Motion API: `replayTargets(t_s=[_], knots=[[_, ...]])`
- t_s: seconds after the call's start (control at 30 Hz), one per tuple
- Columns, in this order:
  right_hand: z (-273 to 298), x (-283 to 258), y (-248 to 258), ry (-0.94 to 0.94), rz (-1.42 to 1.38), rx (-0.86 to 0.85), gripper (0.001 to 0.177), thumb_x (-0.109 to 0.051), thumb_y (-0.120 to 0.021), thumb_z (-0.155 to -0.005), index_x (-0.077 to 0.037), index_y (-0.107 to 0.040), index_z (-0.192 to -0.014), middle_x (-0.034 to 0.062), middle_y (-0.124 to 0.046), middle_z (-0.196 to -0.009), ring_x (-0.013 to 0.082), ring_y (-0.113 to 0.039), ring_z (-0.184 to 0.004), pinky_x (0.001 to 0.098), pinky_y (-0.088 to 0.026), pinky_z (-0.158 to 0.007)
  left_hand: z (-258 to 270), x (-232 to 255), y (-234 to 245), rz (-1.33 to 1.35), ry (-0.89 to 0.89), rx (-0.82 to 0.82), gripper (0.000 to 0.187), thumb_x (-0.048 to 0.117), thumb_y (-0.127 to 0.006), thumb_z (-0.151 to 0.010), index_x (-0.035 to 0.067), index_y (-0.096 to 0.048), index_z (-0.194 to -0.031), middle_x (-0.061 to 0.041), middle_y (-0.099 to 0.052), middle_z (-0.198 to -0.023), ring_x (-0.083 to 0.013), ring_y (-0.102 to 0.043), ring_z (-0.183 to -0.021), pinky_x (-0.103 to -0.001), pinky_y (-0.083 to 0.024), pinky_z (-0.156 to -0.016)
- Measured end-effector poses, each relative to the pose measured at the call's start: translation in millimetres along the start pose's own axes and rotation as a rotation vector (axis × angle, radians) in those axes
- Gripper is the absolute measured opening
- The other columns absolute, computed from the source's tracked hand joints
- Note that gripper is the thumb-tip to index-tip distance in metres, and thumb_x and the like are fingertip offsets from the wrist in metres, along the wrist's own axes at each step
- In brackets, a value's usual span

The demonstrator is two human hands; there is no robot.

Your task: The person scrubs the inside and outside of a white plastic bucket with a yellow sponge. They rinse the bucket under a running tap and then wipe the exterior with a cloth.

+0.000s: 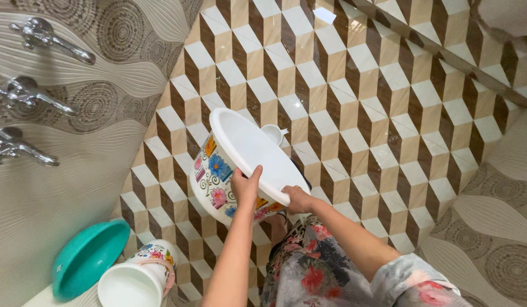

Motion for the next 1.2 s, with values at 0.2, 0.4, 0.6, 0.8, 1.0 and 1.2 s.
replayTargets(t_s=[0.2,0.4,0.6,0.8,1.0,1.2], knots=[[55.9,-106.2,3.4,0.293,0.058,-0.201,0.068,-0.03,-0.065,-0.086,-0.006,-0.048,-0.147,0.0189,-0.05,-0.145,0.0358,-0.045,-0.135,0.0441,-0.037,-0.117,20.8,28.0,73.3,0.26,0.078,0.287,0.036,-0.002,-0.07,-0.079,-0.008,-0.06,-0.113,-0.024,-0.071,-0.112,-0.0333,-0.074,-0.099,-0.039,-0.059,-0.087],[92.1,-99.3,14.5,0.487,0.431,-0.435,0.051,-0.036,-0.041,-0.104,-0.024,-0.045,-0.154,0.009,-0.039,-0.161,0.0272,-0.025,-0.155,0.0606,-0.012,-0.124,102.0,76.9,188.7,0.503,-0.031,0.119,0.041,-0.006,-0.063,-0.075,-0.01,-0.06,-0.115,-0.019,-0.073,-0.104,-0.0255,-0.072,-0.088,-0.037,-0.059,-0.079],[8.2,-162.6,229.4,0.792,1.881,0.549,0.049,-0.022,-0.058,-0.087,-0.022,-0.057,-0.136,-0.0005,-0.039,-0.158,0.0211,-0.032,-0.146,0.0491,-0.035,-0.107,182.1,124.6,233.4,0.525,-0.178,0.042,0.037,-0.006,-0.064,-0.072,-0.008,-0.066,-0.109,-0.014,-0.073,-0.097,-0.018,-0.07,-0.082,-0.034,-0.057,-0.074],[45.1,-248.3,259.8,0.869,1.372,1.01,0.028,-0.027,-0.062,-0.093,-0.014,-0.062,-0.118,0.0076,-0.058,-0.125,0.0256,-0.051,-0.12,0.0413,-0.043,-0.095,227.2,184.6,256.7,0.383,-0.356,0.047,0.029,0.001,-0.065,-0.073,-0.005,-0.069,-0.102,-0.009,-0.075,-0.087,-0.0142,-0.068,-0.073,-0.031,-0.057,-0.065],[76.2,-293.6,47.2,0.904,0.414,0.223,0.047,-0.005,-0.06,-0.089,-0.002,-0.053,-0.135,0.0299,-0.049,-0.139,0.0471,-0.048,-0.13,0.0531,-0.04,-0.11,230.5,207.4,253.7,0.545,-0.506,0.035,0.02,0.0,-0.066,-0.076,-0.007,-0.07,-0.094,-0.01,-0.072,-0.085,-0.0145,-0.065,-0.07,-0.033,-0.054,-0.062],[-5.4,-419.1,190.9,1.168,0.89,1.125,0.043,-0.008,-0.064,-0.075,-0.005,-0.07,-0.118,0.02,-0.061,-0.129,0.0382,-0.054,-0.127,0.0507,-0.042,-0.103,248.2,204.3,269.3,0.674,-0.517,0.054,0.029,0.004,-0.067,-0.073,-0.004,-0.069,-0.101,-0.006,-0.072,-0.089,-0.0127,-0.067,-0.076,-0.031,-0.056,-0.069]])
Point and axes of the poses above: each hand's wrist, its own z-axis away from the middle knuckle, its own y-axis out of the back of the hand, x = y × z, the point moved 3 cm from there along -z, towards the middle knuckle
